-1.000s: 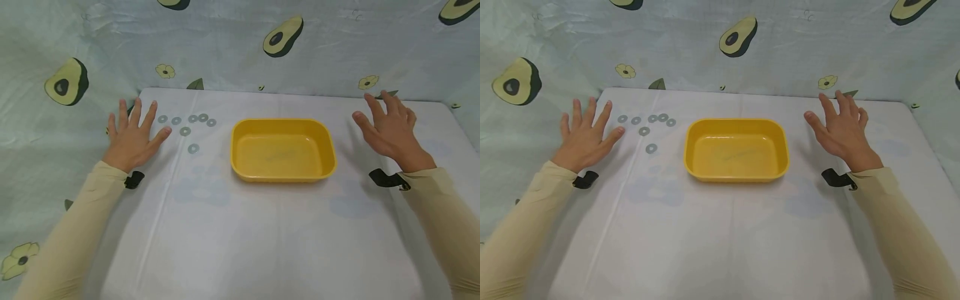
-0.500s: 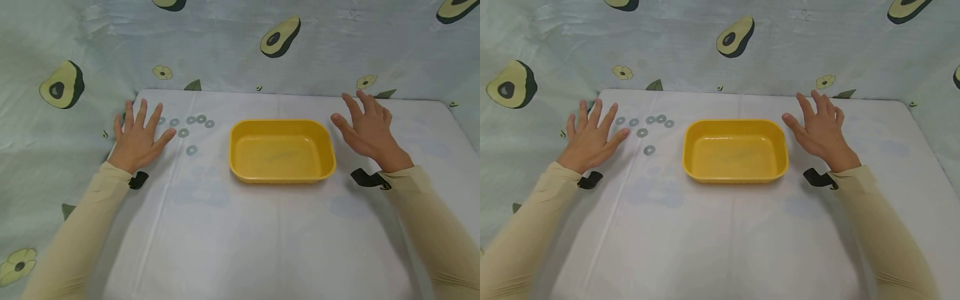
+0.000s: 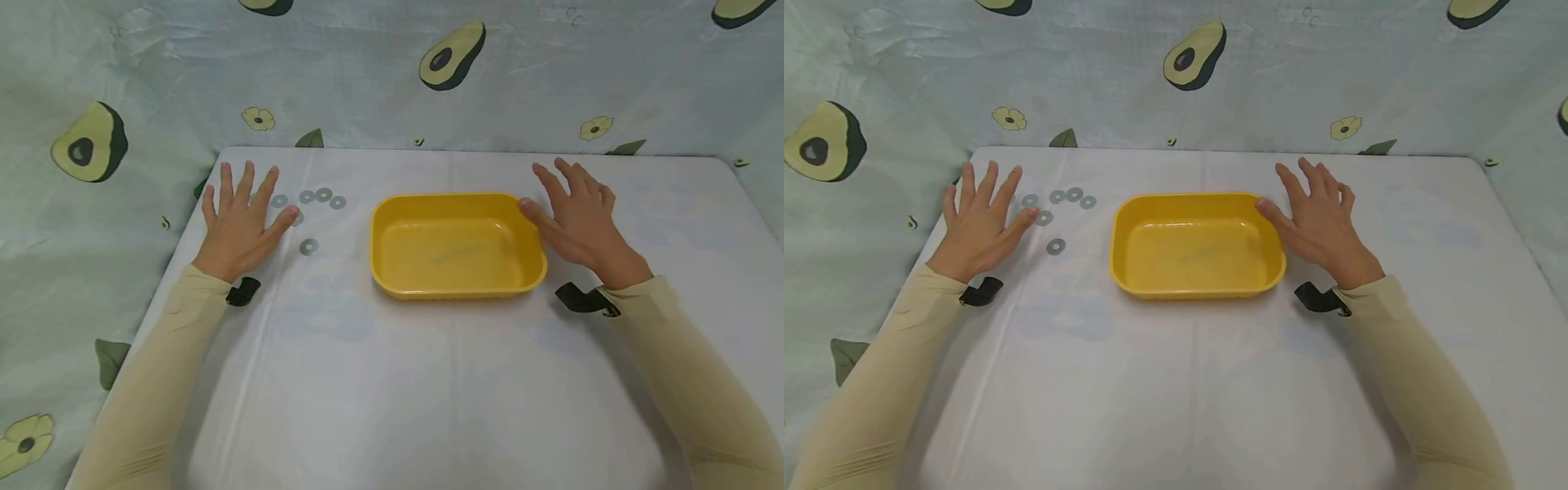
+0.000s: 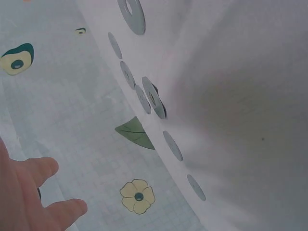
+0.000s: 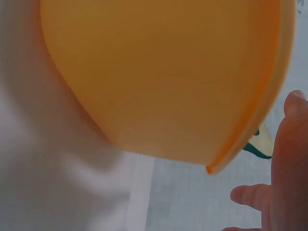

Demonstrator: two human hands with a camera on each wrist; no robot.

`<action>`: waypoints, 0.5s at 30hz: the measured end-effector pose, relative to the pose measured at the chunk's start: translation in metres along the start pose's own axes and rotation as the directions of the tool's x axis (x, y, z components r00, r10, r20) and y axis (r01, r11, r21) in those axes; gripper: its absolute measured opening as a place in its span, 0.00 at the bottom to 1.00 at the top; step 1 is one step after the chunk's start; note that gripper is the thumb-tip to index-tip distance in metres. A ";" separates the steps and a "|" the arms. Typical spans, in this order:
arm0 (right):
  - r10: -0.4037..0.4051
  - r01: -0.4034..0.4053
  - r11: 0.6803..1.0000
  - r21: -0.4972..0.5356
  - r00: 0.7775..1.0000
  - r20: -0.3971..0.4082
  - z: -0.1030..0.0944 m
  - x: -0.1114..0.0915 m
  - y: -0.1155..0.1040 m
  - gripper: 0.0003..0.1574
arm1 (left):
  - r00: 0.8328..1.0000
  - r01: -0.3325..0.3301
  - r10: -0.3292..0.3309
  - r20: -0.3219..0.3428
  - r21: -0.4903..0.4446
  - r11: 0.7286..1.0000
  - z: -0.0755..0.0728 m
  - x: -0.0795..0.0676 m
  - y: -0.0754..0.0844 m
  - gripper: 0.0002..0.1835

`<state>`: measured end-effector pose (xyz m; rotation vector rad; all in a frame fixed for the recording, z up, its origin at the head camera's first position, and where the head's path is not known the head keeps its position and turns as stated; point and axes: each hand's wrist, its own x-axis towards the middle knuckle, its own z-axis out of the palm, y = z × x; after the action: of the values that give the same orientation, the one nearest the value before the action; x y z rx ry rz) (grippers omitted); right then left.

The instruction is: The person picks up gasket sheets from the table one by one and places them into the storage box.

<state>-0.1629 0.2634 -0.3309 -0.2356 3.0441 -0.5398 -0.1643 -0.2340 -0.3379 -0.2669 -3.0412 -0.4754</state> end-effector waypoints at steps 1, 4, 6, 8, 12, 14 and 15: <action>-0.004 0.004 1.000 0.001 1.000 0.003 0.001 -0.001 -0.001 0.57 | 1.000 0.000 0.001 0.003 -0.003 1.000 0.001 0.001 0.001 0.49; -0.023 0.023 1.000 0.014 1.000 0.006 0.003 -0.002 -0.004 0.55 | 1.000 -0.003 0.003 0.006 -0.009 1.000 0.003 0.002 0.002 0.48; -0.036 0.036 0.999 0.019 0.999 0.007 0.004 -0.003 -0.006 0.55 | 1.000 -0.003 0.003 0.006 -0.009 1.000 0.005 0.002 0.002 0.48; -0.046 0.046 0.999 0.023 0.999 0.009 0.005 -0.003 -0.009 0.55 | 1.000 -0.003 0.003 0.003 -0.009 1.000 0.006 0.002 0.002 0.48; -0.051 0.050 0.999 0.018 0.999 0.016 0.007 -0.003 -0.013 0.55 | 1.000 -0.007 0.007 -0.007 -0.020 1.000 0.009 0.004 0.001 0.48; -0.047 0.047 0.999 0.012 0.999 0.027 0.009 -0.003 -0.014 0.56 | 1.000 -0.008 0.007 -0.010 -0.030 1.000 0.011 0.005 0.001 0.48; -0.045 0.044 0.999 0.010 0.998 0.034 0.010 -0.003 -0.014 0.56 | 1.000 -0.008 0.008 -0.011 -0.035 0.999 0.012 0.005 0.001 0.48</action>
<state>-0.1568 0.2474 -0.3354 -0.3098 3.0092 -0.5458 -0.1692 -0.2283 -0.3483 -0.2769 -3.0229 -0.5280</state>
